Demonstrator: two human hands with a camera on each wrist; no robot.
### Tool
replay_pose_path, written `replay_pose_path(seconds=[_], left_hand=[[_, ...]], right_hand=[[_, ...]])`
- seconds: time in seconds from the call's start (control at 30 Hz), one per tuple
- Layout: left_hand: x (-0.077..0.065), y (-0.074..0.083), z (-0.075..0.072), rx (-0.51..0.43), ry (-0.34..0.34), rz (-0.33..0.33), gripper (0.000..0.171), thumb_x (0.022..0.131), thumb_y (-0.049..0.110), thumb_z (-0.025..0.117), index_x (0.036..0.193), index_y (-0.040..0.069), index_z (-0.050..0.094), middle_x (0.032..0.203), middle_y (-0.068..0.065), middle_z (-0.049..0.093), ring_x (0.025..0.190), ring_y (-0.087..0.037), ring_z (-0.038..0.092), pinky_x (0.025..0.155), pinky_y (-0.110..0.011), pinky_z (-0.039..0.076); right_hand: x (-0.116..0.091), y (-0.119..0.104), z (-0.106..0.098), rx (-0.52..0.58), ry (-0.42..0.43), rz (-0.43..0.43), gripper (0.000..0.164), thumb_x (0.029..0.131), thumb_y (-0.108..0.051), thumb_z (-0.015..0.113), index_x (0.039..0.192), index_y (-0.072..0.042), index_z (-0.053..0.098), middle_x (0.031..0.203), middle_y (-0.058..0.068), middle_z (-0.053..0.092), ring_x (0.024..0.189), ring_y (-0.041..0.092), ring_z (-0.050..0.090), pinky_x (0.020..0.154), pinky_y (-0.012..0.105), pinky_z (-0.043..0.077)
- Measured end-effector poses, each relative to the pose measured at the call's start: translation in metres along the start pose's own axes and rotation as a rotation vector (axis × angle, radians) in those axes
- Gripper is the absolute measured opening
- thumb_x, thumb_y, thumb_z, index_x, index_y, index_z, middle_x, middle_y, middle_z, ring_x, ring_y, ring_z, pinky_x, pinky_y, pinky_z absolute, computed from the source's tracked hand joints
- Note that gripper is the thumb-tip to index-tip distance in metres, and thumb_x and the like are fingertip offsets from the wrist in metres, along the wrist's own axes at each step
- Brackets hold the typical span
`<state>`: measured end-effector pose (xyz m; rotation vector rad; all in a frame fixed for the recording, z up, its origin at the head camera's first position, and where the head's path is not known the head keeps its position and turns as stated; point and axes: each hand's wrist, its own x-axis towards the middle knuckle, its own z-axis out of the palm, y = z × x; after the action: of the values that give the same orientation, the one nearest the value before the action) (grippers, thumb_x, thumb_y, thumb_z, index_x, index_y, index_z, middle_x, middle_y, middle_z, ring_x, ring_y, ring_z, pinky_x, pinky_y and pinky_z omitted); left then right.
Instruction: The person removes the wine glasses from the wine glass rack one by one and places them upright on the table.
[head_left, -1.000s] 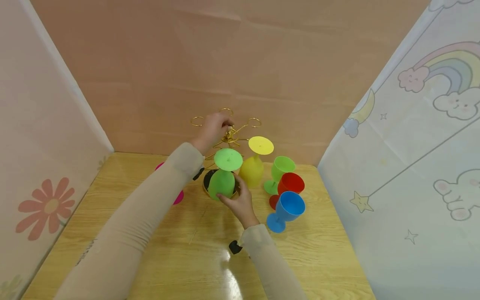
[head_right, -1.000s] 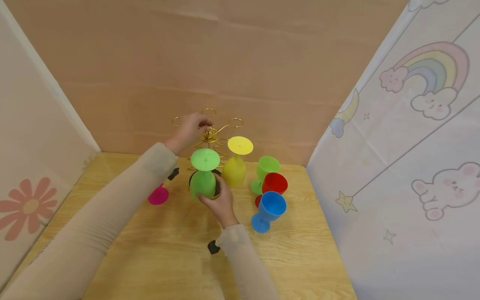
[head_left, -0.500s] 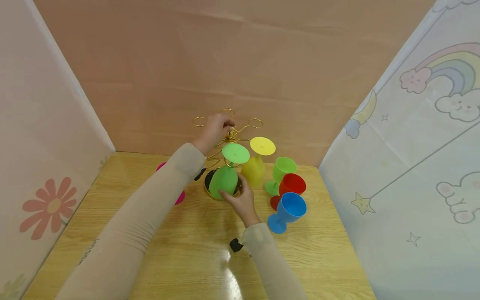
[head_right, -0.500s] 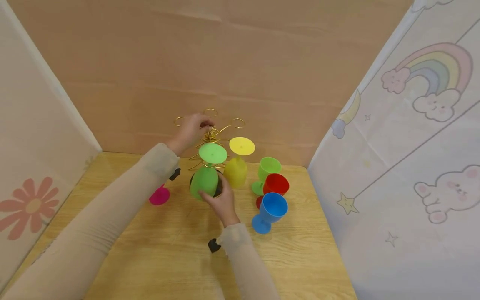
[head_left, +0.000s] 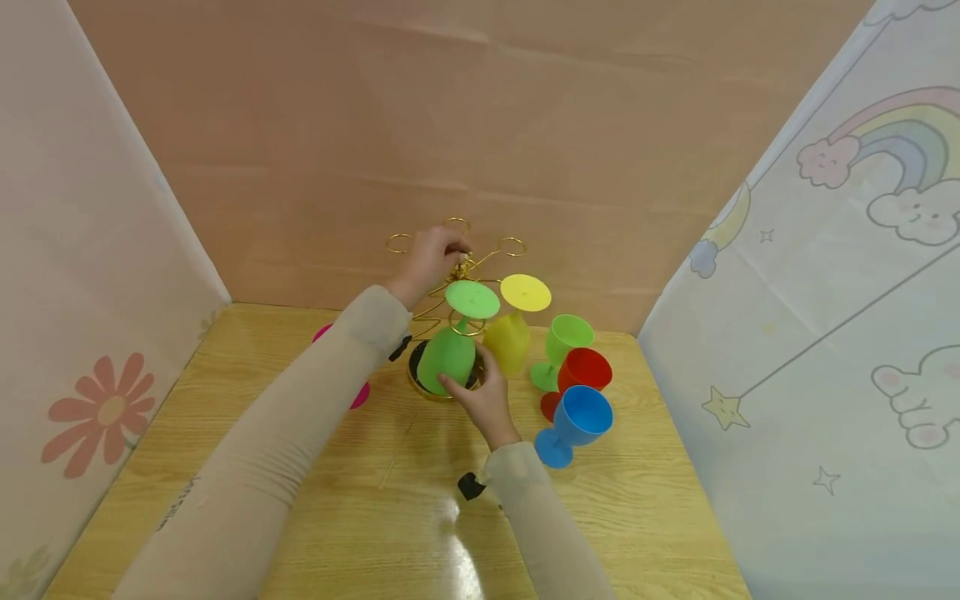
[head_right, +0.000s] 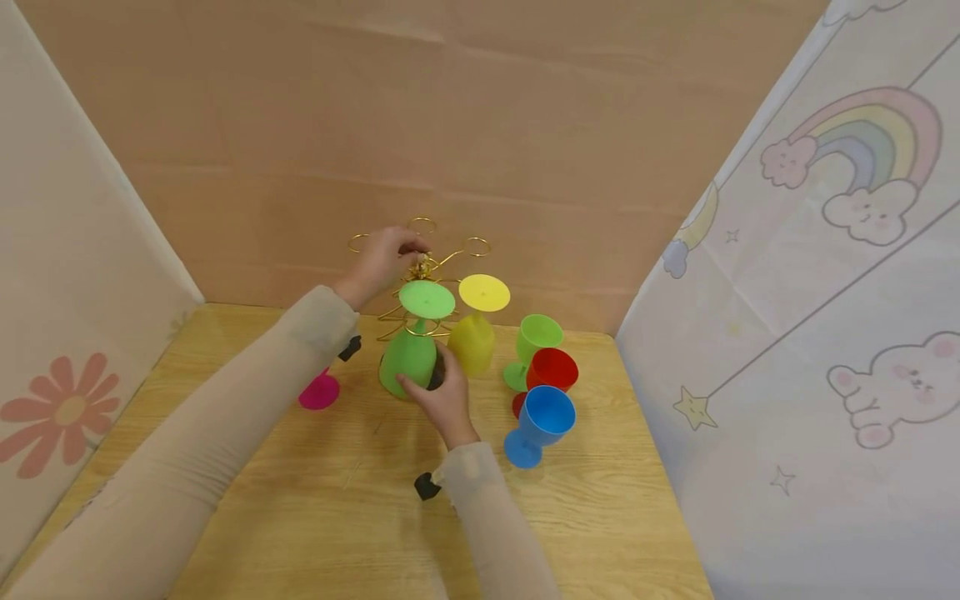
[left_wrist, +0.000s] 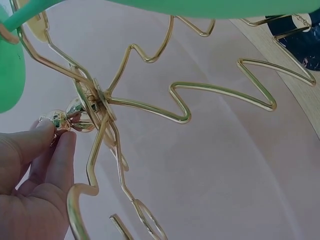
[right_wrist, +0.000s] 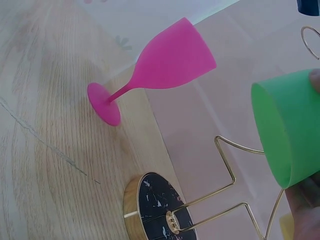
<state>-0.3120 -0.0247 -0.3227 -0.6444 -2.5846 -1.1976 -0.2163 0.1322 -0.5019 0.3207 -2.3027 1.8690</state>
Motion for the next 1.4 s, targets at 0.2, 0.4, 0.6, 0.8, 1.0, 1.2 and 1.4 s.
replay_pose_path(seconds=[0.2,0.4,0.6,0.8,1.0,1.2,1.4], left_hand=[[-0.001,0.002,-0.004,-0.074,-0.017,-0.037,0.02,0.098,-0.003,0.062,0.114,-0.002,0.073,0.116,-0.018,0.071,0.109,-0.031,0.066,0.094,-0.039,0.055],[-0.002,0.003,-0.006,-0.067,-0.029,-0.055,0.02,0.098,0.0,0.063,0.115,0.0,0.074,0.118,-0.015,0.071,0.11,-0.029,0.066,0.095,-0.038,0.055],[-0.001,0.003,-0.005,-0.071,-0.026,-0.061,0.02,0.098,0.0,0.064,0.115,0.0,0.074,0.118,-0.015,0.071,0.111,-0.029,0.066,0.095,-0.038,0.054],[-0.001,0.003,-0.005,-0.07,-0.023,-0.06,0.02,0.097,0.0,0.065,0.114,0.0,0.075,0.12,-0.015,0.07,0.113,-0.032,0.065,0.096,-0.039,0.054],[0.0,0.002,-0.007,-0.059,-0.024,-0.069,0.019,0.096,-0.001,0.066,0.113,0.0,0.075,0.117,-0.016,0.071,0.11,-0.03,0.066,0.094,-0.038,0.054],[0.002,-0.001,-0.008,-0.057,-0.021,-0.066,0.019,0.096,-0.001,0.066,0.113,0.0,0.075,0.117,-0.017,0.071,0.11,-0.03,0.066,0.095,-0.038,0.054],[0.004,-0.004,-0.01,-0.064,-0.022,-0.045,0.019,0.097,-0.001,0.065,0.113,-0.001,0.075,0.117,-0.017,0.071,0.11,-0.03,0.066,0.096,-0.037,0.054]], right_hand=[[0.002,-0.005,0.0,-0.006,-0.018,0.009,0.076,0.086,-0.026,0.083,0.15,-0.009,0.044,0.142,0.016,0.052,0.13,0.037,0.053,0.103,0.049,0.049],[0.004,-0.008,0.002,-0.018,-0.023,0.016,0.076,0.086,-0.028,0.082,0.15,-0.01,0.045,0.14,0.015,0.054,0.128,0.035,0.056,0.101,0.049,0.051],[0.007,-0.01,0.004,-0.04,-0.035,0.007,0.076,0.087,-0.027,0.082,0.15,-0.009,0.044,0.141,0.015,0.053,0.13,0.034,0.055,0.103,0.04,0.05],[0.008,-0.011,0.005,-0.059,-0.05,0.027,0.077,0.087,-0.027,0.081,0.151,-0.01,0.042,0.142,0.015,0.053,0.131,0.034,0.053,0.104,0.039,0.048],[0.009,-0.011,0.007,-0.079,-0.052,0.036,0.076,0.086,-0.033,0.082,0.148,-0.008,0.046,0.139,0.015,0.056,0.128,0.034,0.055,0.102,0.039,0.05],[0.01,-0.012,0.011,-0.072,-0.066,0.05,0.078,0.085,-0.032,0.083,0.149,-0.008,0.046,0.138,0.015,0.056,0.126,0.033,0.056,0.1,0.04,0.051],[0.012,-0.008,0.015,-0.096,-0.072,0.05,0.079,0.084,-0.033,0.084,0.149,-0.009,0.047,0.136,0.012,0.059,0.122,0.029,0.059,0.099,0.045,0.052]])
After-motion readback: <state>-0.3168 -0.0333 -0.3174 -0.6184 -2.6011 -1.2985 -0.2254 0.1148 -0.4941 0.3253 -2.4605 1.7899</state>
